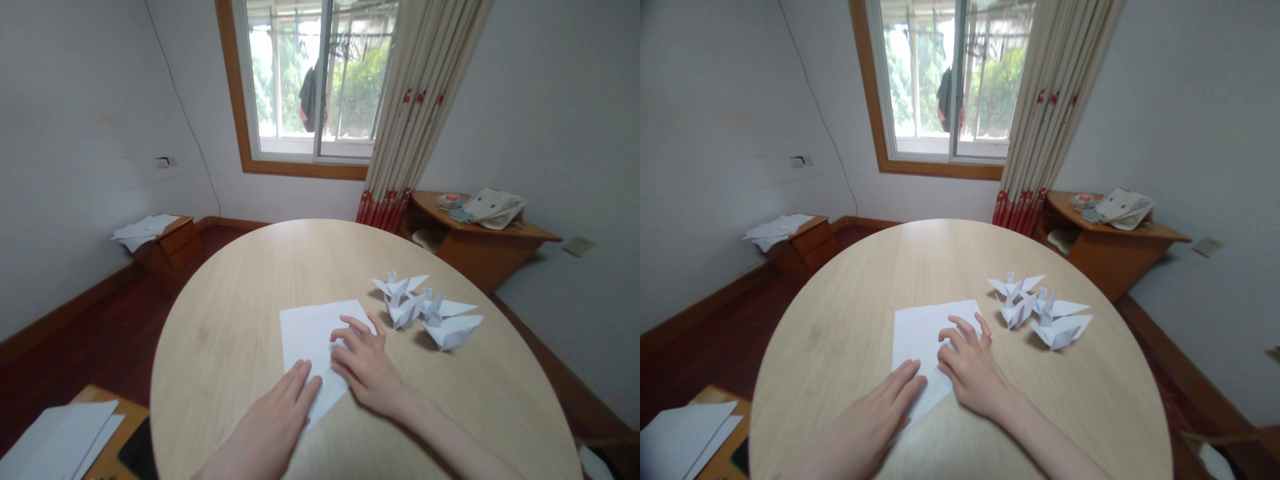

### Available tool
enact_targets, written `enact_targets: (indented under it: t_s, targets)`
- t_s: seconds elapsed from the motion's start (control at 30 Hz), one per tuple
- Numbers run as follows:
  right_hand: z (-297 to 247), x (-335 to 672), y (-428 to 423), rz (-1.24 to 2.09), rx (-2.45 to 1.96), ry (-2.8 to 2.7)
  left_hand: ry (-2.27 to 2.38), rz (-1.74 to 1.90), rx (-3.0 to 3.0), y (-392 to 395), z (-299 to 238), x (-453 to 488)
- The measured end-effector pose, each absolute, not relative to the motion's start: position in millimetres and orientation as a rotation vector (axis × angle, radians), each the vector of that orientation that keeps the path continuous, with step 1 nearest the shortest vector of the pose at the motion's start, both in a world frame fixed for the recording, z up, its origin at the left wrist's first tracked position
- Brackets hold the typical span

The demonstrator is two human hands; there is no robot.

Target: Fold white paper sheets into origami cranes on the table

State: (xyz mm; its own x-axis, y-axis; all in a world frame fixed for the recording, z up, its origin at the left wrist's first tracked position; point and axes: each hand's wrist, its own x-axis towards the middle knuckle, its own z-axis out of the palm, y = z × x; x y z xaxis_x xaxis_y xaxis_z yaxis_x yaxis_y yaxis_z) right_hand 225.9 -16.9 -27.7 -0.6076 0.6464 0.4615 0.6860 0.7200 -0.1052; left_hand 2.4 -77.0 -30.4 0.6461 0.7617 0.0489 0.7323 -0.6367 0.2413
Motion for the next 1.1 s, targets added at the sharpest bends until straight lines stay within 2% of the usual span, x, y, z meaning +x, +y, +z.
enact_targets:
  t_s: [0.3,0.63,1.1]
  targets:
    - [-28,225,-9,-0.156,-1.02,-2.42,1.08,-0.016,2.789,-56,-13,4]
    - [-41,230,3,-0.384,-0.987,-2.349,1.162,-0.023,2.808,-44,-9,18]
    - [-53,238,10,0.048,-1.136,-2.259,1.22,-0.135,2.778,-25,3,29]
